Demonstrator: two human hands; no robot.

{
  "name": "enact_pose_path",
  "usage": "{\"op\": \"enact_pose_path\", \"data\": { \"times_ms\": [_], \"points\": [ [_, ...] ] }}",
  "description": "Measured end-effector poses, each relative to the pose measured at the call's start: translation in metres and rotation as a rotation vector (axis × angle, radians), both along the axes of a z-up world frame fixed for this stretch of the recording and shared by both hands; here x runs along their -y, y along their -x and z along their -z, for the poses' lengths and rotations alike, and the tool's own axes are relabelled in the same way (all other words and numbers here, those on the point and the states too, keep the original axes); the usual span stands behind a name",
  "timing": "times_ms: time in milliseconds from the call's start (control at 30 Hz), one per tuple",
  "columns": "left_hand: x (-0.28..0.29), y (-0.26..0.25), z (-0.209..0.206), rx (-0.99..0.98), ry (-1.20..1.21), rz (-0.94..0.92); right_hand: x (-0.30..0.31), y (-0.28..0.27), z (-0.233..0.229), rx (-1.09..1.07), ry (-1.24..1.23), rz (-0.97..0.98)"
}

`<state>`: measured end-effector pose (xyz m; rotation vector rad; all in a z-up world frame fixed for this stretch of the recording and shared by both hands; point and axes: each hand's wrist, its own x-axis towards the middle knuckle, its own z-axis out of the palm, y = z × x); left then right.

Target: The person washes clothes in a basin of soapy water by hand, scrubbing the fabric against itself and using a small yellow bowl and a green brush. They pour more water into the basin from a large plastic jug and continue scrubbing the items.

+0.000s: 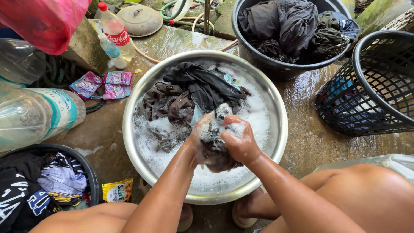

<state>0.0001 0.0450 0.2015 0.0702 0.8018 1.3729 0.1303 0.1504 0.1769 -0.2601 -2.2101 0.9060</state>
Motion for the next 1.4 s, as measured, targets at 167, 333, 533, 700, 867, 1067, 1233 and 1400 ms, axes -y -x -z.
{"op": "enact_pose_path", "data": {
  "times_ms": [167,333,533,700,867,1067,1233,1400],
  "points": [
    [-0.003,0.002,0.002,-0.117,0.174,-0.114,0.0,-0.005,-0.027,0.156,0.635,-0.059],
    [-0.005,0.005,-0.027,-0.362,0.209,-0.048,-0.021,-0.004,-0.052,-0.358,1.511,0.222],
    [-0.002,0.026,-0.013,-0.471,0.181,-0.19,-0.168,-0.006,-0.119,-0.901,1.356,-0.033],
    [0.005,0.029,0.011,-0.431,0.319,-0.204,-0.286,-0.004,-0.19,-0.716,1.472,0.02],
    [0.006,0.023,0.023,-0.505,0.507,-0.142,-0.323,-0.022,-0.129,0.012,1.364,0.787],
    [0.011,0.027,0.035,-0.531,0.607,-0.123,-0.342,-0.033,-0.065,0.307,1.133,0.809],
    [0.004,0.025,0.068,-0.582,0.702,-0.043,-0.365,-0.031,-0.007,0.474,0.807,0.768],
    [-0.014,0.004,0.132,-0.782,0.69,0.105,-0.324,0.001,0.103,0.606,0.737,0.406]
  ]
}}
